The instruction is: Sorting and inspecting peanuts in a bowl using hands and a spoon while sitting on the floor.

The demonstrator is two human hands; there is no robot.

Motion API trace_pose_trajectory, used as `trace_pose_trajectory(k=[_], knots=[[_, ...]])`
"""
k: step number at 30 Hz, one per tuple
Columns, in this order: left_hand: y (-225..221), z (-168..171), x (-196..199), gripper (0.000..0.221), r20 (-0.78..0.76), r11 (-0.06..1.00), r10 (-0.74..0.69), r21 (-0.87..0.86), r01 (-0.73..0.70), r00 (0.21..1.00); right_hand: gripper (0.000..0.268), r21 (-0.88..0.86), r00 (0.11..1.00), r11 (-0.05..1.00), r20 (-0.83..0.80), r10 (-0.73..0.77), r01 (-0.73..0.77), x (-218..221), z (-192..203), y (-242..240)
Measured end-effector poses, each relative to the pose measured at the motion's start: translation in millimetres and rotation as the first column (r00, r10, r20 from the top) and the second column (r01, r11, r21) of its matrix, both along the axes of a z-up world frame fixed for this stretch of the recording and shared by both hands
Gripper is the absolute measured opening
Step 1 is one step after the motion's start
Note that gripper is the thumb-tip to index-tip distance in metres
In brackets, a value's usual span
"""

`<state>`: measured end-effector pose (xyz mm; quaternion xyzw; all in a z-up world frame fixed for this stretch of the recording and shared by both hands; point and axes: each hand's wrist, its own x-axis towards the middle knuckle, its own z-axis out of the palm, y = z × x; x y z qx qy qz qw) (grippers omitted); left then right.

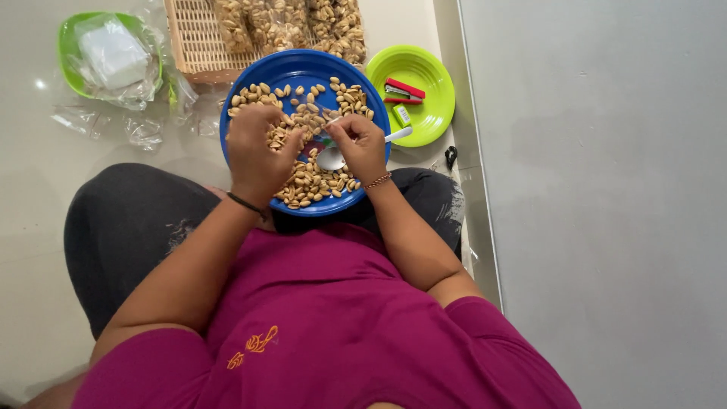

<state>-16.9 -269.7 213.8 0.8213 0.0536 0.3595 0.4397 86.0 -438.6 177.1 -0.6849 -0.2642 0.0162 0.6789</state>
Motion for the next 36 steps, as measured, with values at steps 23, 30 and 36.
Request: trace_pose_trajectory(k=[23,30,36], knots=[[2.4,-14.5,-0.9,0.018,-0.257,0.938,0.071,0.346,0.023,0.964,0.019,-0.367,0.869,0.930,0.470,0.157,0.031,-18.6,25.9,9.9],[5.6,-24.8,-3.8,0.020,-0.397,0.976,0.110,0.215,-0.024,0.911,0.014,-0.269,0.785,0.961,0.608,0.120,0.061,-12.2,22.4,15.1],[2.4,-29.2,-2.8,0.018,-0.415,0.992,0.093,0.120,-0.047,0.905,0.016,-0.289,0.792,0.957,0.585,0.174,0.004,-11.0,15.7,13.2]])
